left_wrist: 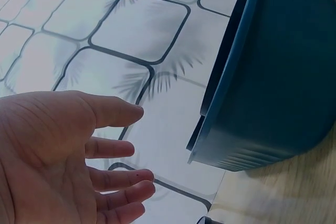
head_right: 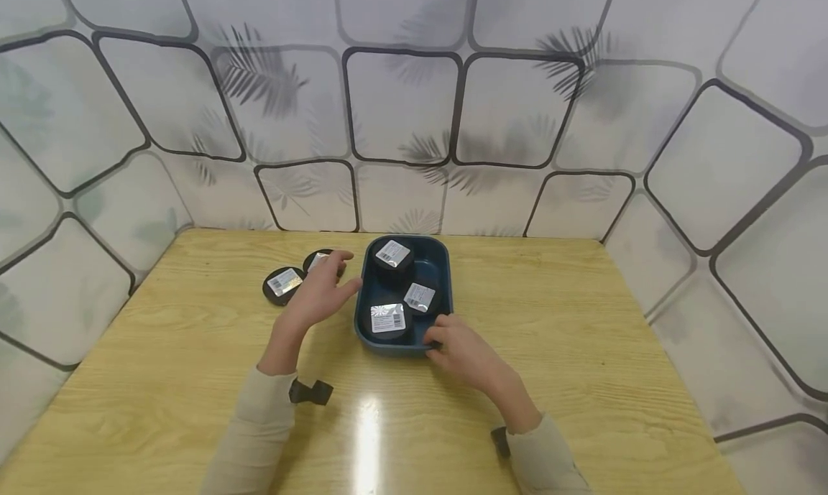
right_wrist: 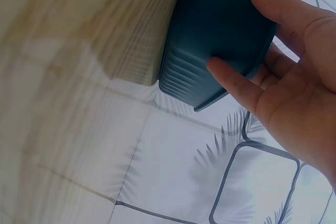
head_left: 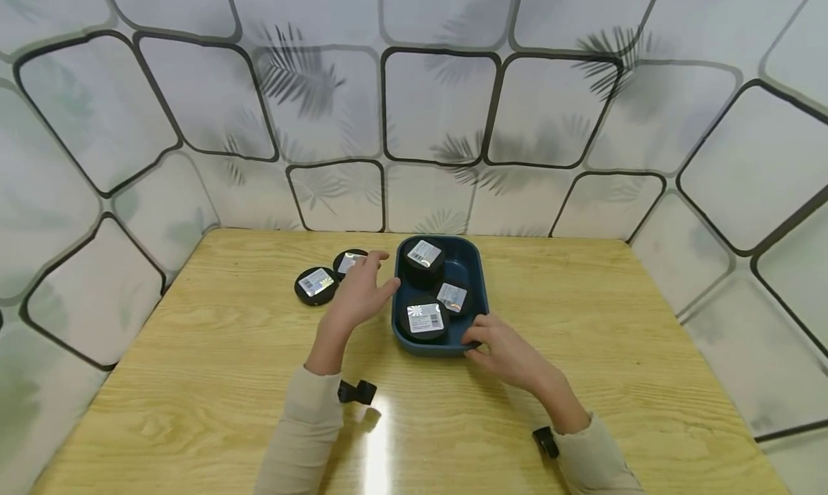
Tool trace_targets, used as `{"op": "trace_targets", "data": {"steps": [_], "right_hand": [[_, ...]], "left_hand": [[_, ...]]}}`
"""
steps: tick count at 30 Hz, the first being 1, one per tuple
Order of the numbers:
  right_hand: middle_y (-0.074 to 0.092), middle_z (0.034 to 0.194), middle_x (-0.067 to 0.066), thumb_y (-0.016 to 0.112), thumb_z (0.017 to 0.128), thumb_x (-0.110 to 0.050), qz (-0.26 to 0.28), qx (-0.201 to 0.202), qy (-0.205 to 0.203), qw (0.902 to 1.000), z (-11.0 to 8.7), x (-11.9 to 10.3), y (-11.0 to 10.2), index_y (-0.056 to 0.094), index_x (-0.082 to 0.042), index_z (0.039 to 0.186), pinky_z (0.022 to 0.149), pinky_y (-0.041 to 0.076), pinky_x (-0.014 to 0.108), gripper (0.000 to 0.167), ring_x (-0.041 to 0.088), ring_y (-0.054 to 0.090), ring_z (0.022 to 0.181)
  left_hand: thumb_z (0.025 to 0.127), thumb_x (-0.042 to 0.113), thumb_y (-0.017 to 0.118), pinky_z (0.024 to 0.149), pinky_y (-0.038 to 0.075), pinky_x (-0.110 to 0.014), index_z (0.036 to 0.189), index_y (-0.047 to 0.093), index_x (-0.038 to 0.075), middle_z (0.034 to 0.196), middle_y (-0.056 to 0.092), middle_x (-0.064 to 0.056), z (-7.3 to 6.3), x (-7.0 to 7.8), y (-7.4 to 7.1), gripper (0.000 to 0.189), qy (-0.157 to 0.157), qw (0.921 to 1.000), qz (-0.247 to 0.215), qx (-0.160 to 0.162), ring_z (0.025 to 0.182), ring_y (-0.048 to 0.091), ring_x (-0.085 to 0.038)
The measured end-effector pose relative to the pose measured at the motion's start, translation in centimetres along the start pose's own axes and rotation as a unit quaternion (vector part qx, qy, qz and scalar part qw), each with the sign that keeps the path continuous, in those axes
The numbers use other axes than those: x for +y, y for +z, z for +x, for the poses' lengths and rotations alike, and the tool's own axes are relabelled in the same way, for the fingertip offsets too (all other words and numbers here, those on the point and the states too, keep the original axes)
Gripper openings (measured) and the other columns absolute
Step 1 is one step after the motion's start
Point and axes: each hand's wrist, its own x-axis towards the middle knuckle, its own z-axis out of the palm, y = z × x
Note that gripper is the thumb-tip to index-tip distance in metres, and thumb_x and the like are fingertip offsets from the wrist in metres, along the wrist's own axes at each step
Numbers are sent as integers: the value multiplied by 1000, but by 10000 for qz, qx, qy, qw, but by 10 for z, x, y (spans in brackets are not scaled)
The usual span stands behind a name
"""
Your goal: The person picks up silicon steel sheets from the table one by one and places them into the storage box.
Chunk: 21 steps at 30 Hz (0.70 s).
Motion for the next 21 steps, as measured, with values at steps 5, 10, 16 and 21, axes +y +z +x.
{"op": "trace_targets", "data": {"steps": [5, 10, 16, 21], "right_hand": [[58, 92, -6, 75, 87, -8, 41, -47, 128, 9999, 1, -1, 1, 73, -12, 94, 77, 50, 33, 8, 12, 52, 87], [57, 92, -7, 75, 88, -10, 20, -80, 235, 9997, 1, -2, 0, 73, -14, 95, 77, 50, 32, 9, 11, 51, 87], [56, 92, -8, 75, 88, -10, -29, -74, 222, 9997, 1, -3, -1, 73, -14, 95, 76, 49, 30, 8, 10, 50, 87], [56, 92, -8, 75, 87, -10, -27, -103, 231, 9997, 1, -2, 0, 74, -14, 94, 76, 49, 30, 8, 10, 49, 87]], "left_hand": [[97, 29, 59, 98, 44, -56, 145, 43, 5, 138, 50, -25, 2, -6, -3, 56, 24, 10000, -45, 50, 125, 50, -41], [98, 26, 58, 101, 41, -55, 145, 42, 2, 136, 50, -27, 4, -16, -10, 55, 51, 9997, -186, 156, 126, 49, -41], [100, 25, 58, 102, 42, -55, 145, 40, 0, 140, 47, -27, 6, -29, -19, 55, -37, 9989, -411, 240, 127, 48, -42], [101, 24, 55, 98, 43, -56, 147, 37, -1, 139, 46, -30, 7, -41, -25, 55, -131, 9982, -498, 301, 126, 48, -43]]}}
